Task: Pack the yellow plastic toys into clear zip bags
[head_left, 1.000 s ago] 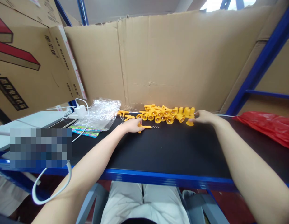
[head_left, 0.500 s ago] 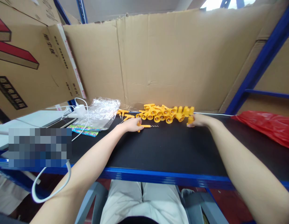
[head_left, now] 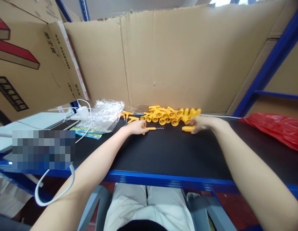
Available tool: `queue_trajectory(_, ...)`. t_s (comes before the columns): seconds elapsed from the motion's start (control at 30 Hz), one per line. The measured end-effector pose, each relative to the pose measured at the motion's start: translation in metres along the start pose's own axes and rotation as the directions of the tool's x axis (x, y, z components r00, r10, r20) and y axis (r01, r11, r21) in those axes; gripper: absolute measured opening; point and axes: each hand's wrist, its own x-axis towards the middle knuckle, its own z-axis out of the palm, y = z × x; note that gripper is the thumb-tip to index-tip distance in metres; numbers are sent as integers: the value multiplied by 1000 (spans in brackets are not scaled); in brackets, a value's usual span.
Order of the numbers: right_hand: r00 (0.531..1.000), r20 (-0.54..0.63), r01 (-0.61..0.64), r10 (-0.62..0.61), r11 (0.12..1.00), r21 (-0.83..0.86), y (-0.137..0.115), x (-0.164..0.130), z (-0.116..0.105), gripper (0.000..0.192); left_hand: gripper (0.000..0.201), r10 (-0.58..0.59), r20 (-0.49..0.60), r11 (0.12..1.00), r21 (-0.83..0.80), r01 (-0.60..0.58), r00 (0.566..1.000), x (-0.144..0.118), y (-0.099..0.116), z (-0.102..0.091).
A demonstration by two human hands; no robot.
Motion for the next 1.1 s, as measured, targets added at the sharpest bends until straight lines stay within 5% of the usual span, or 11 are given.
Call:
queue_trajectory(0.07,959,282,-10,23,999,-49,2,0,-4,29,37,9,1,1000,16,-9,1000,0,0,0)
queue_trajectory(0.13,934,356,8,17,998,-69,0,-1,-8,29,38,9,10,999,44,-10,1000,1,0,-1)
queue_trajectory(0.5,928,227,274,-296,954,124,-74,-15,2,27,36,-17,35,998,59,15,999,2,-3,-1)
queue_trajectory(0.87,924,178,326,-340,940,102,-69,-12,8,32,31,-5,-4,999,38,5,1000,1,0,0)
queue_trajectory(1.1,845,-16,520,-535,814,258,-89,-13,28,34,26,-8,-49,1000,-21,7,999,2,0,1)
